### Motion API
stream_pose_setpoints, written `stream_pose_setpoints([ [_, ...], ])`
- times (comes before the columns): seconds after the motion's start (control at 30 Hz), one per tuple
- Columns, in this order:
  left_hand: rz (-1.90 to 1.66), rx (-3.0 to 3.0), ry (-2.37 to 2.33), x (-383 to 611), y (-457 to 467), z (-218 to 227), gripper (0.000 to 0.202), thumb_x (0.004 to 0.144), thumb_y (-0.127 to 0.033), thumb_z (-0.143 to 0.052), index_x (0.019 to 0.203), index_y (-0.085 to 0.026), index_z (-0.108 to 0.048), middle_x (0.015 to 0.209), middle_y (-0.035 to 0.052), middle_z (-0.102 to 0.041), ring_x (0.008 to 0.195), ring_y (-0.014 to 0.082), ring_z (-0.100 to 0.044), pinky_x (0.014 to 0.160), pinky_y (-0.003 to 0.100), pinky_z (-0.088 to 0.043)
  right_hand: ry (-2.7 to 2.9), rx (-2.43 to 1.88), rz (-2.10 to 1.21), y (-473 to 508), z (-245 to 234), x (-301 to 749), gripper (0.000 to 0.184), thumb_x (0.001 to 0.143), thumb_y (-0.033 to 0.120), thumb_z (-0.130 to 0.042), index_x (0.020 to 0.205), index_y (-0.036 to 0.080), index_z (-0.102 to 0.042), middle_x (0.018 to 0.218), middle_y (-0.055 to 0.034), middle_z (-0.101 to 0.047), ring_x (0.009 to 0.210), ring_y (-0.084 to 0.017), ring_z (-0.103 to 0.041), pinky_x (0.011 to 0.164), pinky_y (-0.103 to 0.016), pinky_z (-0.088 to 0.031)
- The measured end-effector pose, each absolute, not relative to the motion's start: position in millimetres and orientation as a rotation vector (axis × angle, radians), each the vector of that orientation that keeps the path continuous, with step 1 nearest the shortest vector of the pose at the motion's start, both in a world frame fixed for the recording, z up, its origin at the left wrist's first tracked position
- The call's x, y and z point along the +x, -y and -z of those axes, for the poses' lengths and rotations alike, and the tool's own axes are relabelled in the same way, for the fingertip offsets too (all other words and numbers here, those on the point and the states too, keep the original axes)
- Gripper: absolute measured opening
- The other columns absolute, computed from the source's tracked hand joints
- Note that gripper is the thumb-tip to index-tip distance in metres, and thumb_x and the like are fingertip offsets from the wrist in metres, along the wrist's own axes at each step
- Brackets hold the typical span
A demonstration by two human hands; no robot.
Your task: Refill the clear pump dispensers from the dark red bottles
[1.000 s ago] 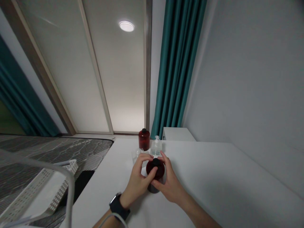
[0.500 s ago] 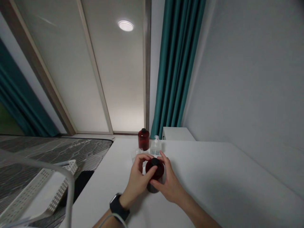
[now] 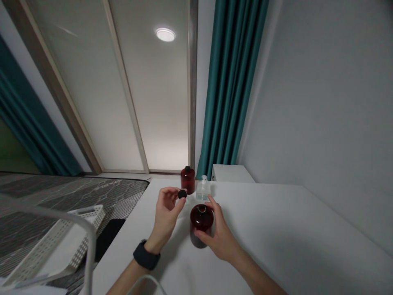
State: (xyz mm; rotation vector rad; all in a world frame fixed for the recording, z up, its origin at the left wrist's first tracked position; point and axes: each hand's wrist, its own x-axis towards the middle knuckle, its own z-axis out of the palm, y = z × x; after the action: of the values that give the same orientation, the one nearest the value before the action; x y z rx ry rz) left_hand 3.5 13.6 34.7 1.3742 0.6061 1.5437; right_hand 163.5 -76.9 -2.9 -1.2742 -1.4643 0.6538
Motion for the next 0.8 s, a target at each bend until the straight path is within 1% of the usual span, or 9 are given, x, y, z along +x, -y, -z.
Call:
stream_pose_setpoints([
  [0.1,-1.584,1.375,-0.616,-3,-25,-38,0.033,0.075,-0.029,-0.079,0.089,-0.022,-0.050,0.093,0.0002,-0.058,0.097,0.0203,-0.066,0.086,0.033,-0.051,1.466,-1.275,-0.643,76,3,163,0.094,0.072,0.020,-0.072,0.151,0.026,-0.020,0.140,-0.0135,-0.044,0.133,-0.031,-0.045,0.117,-0.056,-0.028],
  [0.2,-1.584,1.454,-0.620,-14,-36,-40,0.033,0.074,-0.024,-0.079,0.088,-0.022,-0.049,0.091,-0.0010,-0.055,0.088,0.0156,-0.062,0.080,0.029,-0.050,1.459,-1.281,-0.647,77,3,163,0.094,0.072,0.019,-0.071,0.151,0.026,-0.021,0.139,-0.0134,-0.045,0.132,-0.031,-0.046,0.116,-0.055,-0.029],
  [0.3,-1.545,1.641,-0.648,-32,-48,-35,0.030,0.075,-0.022,-0.077,0.086,-0.022,-0.049,0.090,-0.0013,-0.054,0.086,0.0138,-0.059,0.081,0.027,-0.049,1.449,-1.285,-0.648,77,3,162,0.093,0.072,0.020,-0.071,0.150,0.025,-0.022,0.139,-0.0135,-0.044,0.132,-0.031,-0.046,0.116,-0.054,-0.030],
  [0.37,-1.485,1.812,-0.741,-47,-57,-26,0.024,0.079,-0.025,-0.073,0.087,-0.022,-0.051,0.091,-0.0001,-0.056,0.085,0.0154,-0.059,0.081,0.030,-0.050,1.444,-1.292,-0.646,77,3,162,0.091,0.073,0.021,-0.071,0.150,0.025,-0.022,0.139,-0.0136,-0.044,0.133,-0.031,-0.045,0.115,-0.054,-0.031],
  [0.43,-1.365,2.038,-0.924,-61,-64,-13,0.015,0.084,-0.027,-0.066,0.094,-0.022,-0.056,0.093,0.0018,-0.059,0.083,0.0173,-0.060,0.079,0.032,-0.051,1.448,-1.299,-0.637,76,4,161,0.091,0.073,0.021,-0.070,0.150,0.025,-0.022,0.139,-0.0135,-0.044,0.133,-0.031,-0.045,0.116,-0.054,-0.031],
  [0.53,-1.250,2.155,-0.994,-76,-71,5,0.011,0.082,-0.027,-0.065,0.091,-0.021,-0.064,0.089,0.0039,-0.062,0.082,0.0212,-0.061,0.078,0.035,-0.051,1.461,-1.307,-0.625,76,5,161,0.091,0.073,0.021,-0.071,0.151,0.025,-0.022,0.139,-0.0133,-0.044,0.132,-0.030,-0.046,0.116,-0.054,-0.031],
  [0.63,-1.036,2.339,-1.049,-82,-76,18,0.015,0.084,-0.025,-0.058,0.095,-0.022,-0.068,0.094,0.0069,-0.065,0.091,0.0246,-0.063,0.084,0.038,-0.051,1.462,-1.308,-0.623,77,6,163,0.092,0.073,0.021,-0.071,0.151,0.026,-0.022,0.139,-0.0130,-0.043,0.132,-0.030,-0.046,0.116,-0.053,-0.032],
  [0.73,-0.964,2.367,-1.077,-84,-80,26,0.020,0.079,-0.019,-0.059,0.096,-0.023,-0.069,0.096,0.0076,-0.068,0.094,0.0271,-0.063,0.087,0.040,-0.049,1.470,-1.304,-0.603,77,7,164,0.093,0.074,0.021,-0.072,0.152,0.027,-0.021,0.139,-0.0126,-0.043,0.131,-0.030,-0.046,0.116,-0.053,-0.032],
  [0.8,-0.929,2.376,-1.106,-86,-83,31,0.026,0.077,-0.015,-0.059,0.100,-0.023,-0.069,0.097,0.0074,-0.069,0.095,0.0279,-0.063,0.087,0.040,-0.048,1.473,-1.308,-0.581,77,7,164,0.092,0.075,0.022,-0.072,0.152,0.028,-0.021,0.139,-0.0121,-0.044,0.131,-0.030,-0.046,0.115,-0.053,-0.032],
])
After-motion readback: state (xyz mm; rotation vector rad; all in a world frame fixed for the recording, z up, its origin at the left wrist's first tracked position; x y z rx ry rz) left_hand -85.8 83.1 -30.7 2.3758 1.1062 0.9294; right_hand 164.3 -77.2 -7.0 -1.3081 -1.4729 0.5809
